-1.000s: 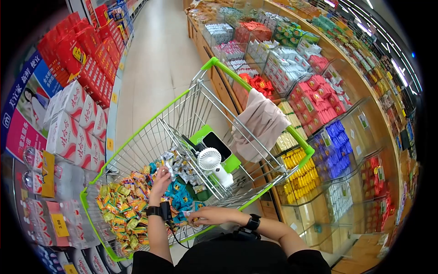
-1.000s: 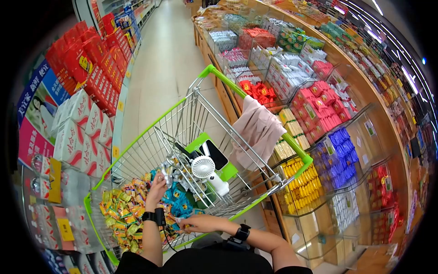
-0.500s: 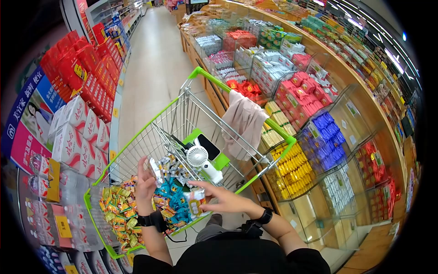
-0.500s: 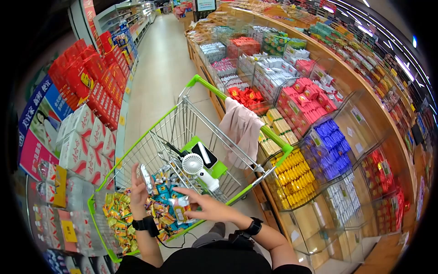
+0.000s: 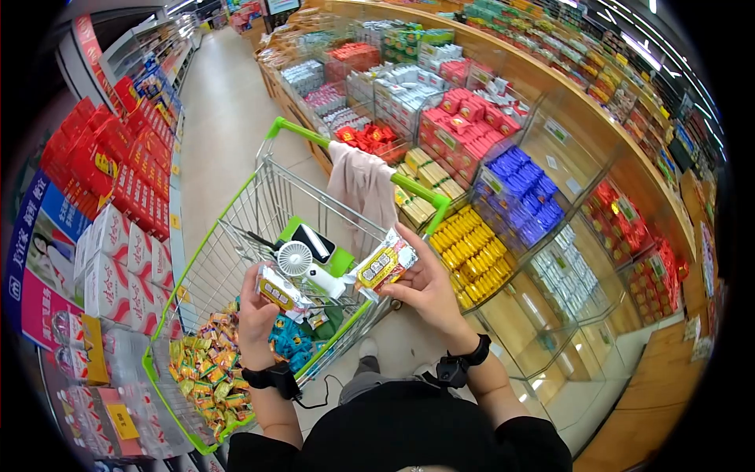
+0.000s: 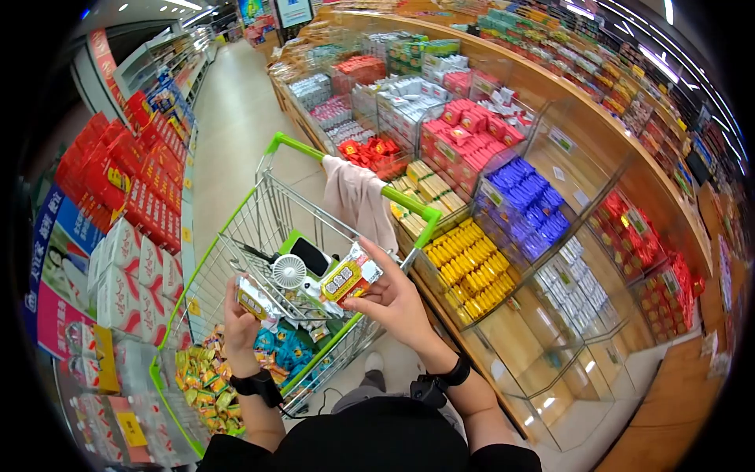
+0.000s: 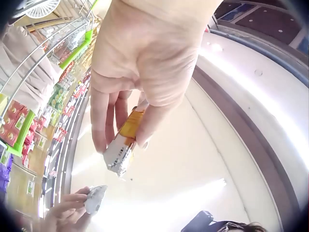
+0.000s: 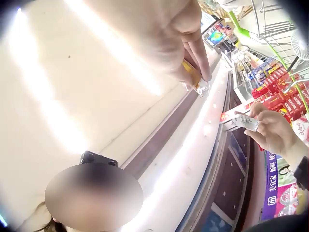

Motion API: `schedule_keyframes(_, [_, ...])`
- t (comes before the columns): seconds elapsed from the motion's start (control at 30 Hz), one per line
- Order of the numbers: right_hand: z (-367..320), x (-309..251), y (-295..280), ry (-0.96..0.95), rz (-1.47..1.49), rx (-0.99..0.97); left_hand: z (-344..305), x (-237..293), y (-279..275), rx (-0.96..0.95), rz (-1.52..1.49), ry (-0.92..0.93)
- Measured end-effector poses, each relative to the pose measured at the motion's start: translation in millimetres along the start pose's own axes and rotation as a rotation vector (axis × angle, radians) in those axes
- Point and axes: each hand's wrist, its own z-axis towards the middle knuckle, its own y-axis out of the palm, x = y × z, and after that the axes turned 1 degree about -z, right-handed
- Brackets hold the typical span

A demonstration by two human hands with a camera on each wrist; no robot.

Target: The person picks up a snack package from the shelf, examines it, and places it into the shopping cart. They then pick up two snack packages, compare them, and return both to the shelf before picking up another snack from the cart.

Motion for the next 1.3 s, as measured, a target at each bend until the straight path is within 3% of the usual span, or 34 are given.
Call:
schedule_keyframes(0.33, [-34.2, -24.4, -15.9, -0.198, -0.080, 0.135, -5.2, -12.4, 47.2, -0.017, -0.029, 0.101])
schedule_keyframes(0.8, [-84.4, -48.2, -38.4, -0.262, -0.111, 0.259, -13.7, -19.2, 135.7, -0.043, 0.111, 0.271])
schedule_keyframes(1.3, [-143.8, -66.4, -72.0, -0.359, -0.108, 0.412, -40.4, -50.5, 192.8, -0.246, 0.240, 0.179])
